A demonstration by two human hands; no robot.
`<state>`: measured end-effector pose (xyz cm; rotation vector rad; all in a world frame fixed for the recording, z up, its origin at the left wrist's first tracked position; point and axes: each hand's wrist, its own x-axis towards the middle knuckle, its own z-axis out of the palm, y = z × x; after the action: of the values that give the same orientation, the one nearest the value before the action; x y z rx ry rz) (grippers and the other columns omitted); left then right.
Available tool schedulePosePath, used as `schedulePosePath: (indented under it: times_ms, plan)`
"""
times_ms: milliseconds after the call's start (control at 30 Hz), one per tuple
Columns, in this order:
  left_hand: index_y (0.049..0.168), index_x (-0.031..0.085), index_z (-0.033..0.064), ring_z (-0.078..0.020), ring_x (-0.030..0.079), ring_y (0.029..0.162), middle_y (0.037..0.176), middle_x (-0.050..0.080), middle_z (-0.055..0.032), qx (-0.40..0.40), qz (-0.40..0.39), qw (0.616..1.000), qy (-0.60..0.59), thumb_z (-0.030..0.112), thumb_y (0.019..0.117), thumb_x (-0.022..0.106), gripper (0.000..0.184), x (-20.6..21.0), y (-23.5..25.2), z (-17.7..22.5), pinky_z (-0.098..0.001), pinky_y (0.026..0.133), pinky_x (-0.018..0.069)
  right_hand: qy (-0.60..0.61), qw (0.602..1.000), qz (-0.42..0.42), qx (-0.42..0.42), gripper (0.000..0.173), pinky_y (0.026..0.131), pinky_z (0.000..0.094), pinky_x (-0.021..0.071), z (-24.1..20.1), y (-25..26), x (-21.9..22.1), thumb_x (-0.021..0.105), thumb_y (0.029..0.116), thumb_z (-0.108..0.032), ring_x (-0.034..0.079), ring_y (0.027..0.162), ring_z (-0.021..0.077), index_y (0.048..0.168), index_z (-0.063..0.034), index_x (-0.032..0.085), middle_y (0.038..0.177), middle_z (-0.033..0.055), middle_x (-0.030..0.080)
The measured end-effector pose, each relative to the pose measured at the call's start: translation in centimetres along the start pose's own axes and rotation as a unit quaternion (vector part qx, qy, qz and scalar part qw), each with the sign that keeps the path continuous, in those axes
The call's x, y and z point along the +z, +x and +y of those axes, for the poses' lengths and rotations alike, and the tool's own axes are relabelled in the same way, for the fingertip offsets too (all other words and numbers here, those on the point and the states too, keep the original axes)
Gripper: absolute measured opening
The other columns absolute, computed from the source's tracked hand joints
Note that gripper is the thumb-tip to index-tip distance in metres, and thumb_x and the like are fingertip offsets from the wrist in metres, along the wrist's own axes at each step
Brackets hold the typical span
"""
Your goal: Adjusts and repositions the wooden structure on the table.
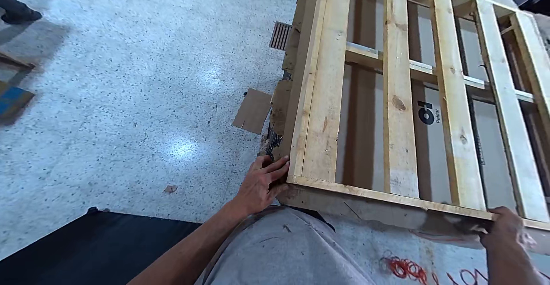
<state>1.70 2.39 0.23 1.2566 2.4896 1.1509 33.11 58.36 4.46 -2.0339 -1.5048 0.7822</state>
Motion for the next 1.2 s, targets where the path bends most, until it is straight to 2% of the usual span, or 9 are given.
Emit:
schedulePosePath:
  times_ms: [133, 233, 433, 533, 633, 833, 1033, 1200]
  plan:
    - [0.14, 0.066, 0.0245, -0.023, 0.051, 0.132, 0.151, 0.056, 0.0103, 0.01, 0.019, 1.0, 0.008, 0.04, 0.0996, 0.06, 0.044, 0.4, -0.3, 0.1, -0.0462, 0.105, 0.043, 0.044, 0.999, -0.02, 0.023, 0.077, 0.088, 0.0576, 0.052, 0.8, 1.7, -0.3, 0.068, 0.0811, -0.039, 0.056, 0.122, 0.0332, 0.146, -0.0048, 0.045, 0.139, 0.0201, 0.055]
    - [0.139, 0.067, 0.026, -0.0247, 0.051, 0.134, 0.15, 0.057, 0.0111, 0.014, 0.011, 1.0, 0.017, 0.038, 0.0996, 0.06, 0.041, 0.3, -0.4, 0.1, -0.0492, 0.103, 0.0439, 0.064, 0.997, -0.025, 0.036, 0.074, 0.083, 0.0552, 0.0531, 1.2, 2.9, -0.3, 0.069, 0.0815, -0.038, 0.06, 0.112, 0.0317, 0.145, -0.0062, 0.047, 0.132, 0.019, 0.059]
    - [0.137, 0.069, 0.0234, -0.0278, 0.049, 0.138, 0.148, 0.059, 0.0094, 0.012, 0.015, 1.0, 0.006, 0.034, 0.0966, 0.064, 0.042, 0.2, -0.5, 0.1, -0.0536, 0.107, 0.0418, 0.066, 0.997, -0.034, 0.035, 0.074, 0.086, 0.0577, 0.0519, 0.2, 0.2, -0.4, 0.066, 0.085, -0.04, 0.057, 0.118, 0.0331, 0.147, -0.0065, 0.044, 0.136, 0.0191, 0.056]
    - [0.137, 0.069, 0.0242, -0.0268, 0.05, 0.136, 0.147, 0.059, 0.0092, 0.023, 0.025, 0.999, 0.012, 0.035, 0.0971, 0.063, 0.042, 0.4, -0.6, -0.2, -0.0516, 0.107, 0.0422, 0.071, 0.996, -0.031, 0.035, 0.071, 0.086, 0.0556, 0.0526, 0.3, 0.6, -0.4, 0.067, 0.0842, -0.039, 0.059, 0.117, 0.031, 0.144, -0.0067, 0.048, 0.134, 0.0177, 0.058]
    - [0.138, 0.068, 0.0244, -0.0268, 0.05, 0.136, 0.148, 0.059, 0.0091, 0.037, 0.02, 0.999, 0.018, 0.036, 0.0968, 0.062, 0.043, 0.2, -0.6, -0.5, -0.0509, 0.106, 0.0426, 0.07, 0.996, -0.033, 0.042, 0.073, 0.085, 0.0558, 0.0528, 0.7, 1.5, -0.3, 0.068, 0.0828, -0.038, 0.059, 0.117, 0.0311, 0.145, -0.0075, 0.046, 0.134, 0.0173, 0.057]
    - [0.136, 0.07, 0.0258, -0.0257, 0.049, 0.138, 0.148, 0.058, 0.0107, 0.048, 0.013, 0.999, 0.02, 0.032, 0.0985, 0.059, 0.039, 0.2, -0.6, -0.6, -0.0484, 0.109, 0.0409, 0.057, 0.997, -0.026, 0.05, 0.07, 0.085, 0.0544, 0.0527, 0.6, 1.4, -0.5, 0.066, 0.0853, -0.04, 0.059, 0.117, 0.0287, 0.144, -0.0085, 0.047, 0.134, 0.0158, 0.059]
    - [0.132, 0.072, 0.0247, -0.025, 0.049, 0.136, 0.146, 0.061, 0.0109, 0.047, 0.021, 0.999, 0.01, 0.03, 0.0976, 0.06, 0.037, 0.4, -0.7, -0.8, -0.047, 0.104, 0.0426, 0.047, 0.996, -0.04, 0.06, 0.066, 0.087, 0.0506, 0.0513, 0.4, 1.4, -0.7, 0.064, 0.089, -0.041, 0.059, 0.116, 0.0254, 0.145, -0.0103, 0.047, 0.134, 0.0137, 0.058]
    - [0.133, 0.072, 0.0249, -0.024, 0.047, 0.139, 0.146, 0.06, 0.0117, 0.049, 0.018, 0.999, -0.012, 0.031, 0.098, 0.061, 0.037, 0.4, -0.8, -1.0, -0.0475, 0.109, 0.0398, 0.048, 0.996, -0.03, 0.068, 0.07, 0.088, 0.052, 0.0511, 0.2, 0.7, -0.5, 0.065, 0.0887, -0.039, 0.057, 0.119, 0.028, 0.148, -0.0077, 0.043, 0.137, 0.0163, 0.056]
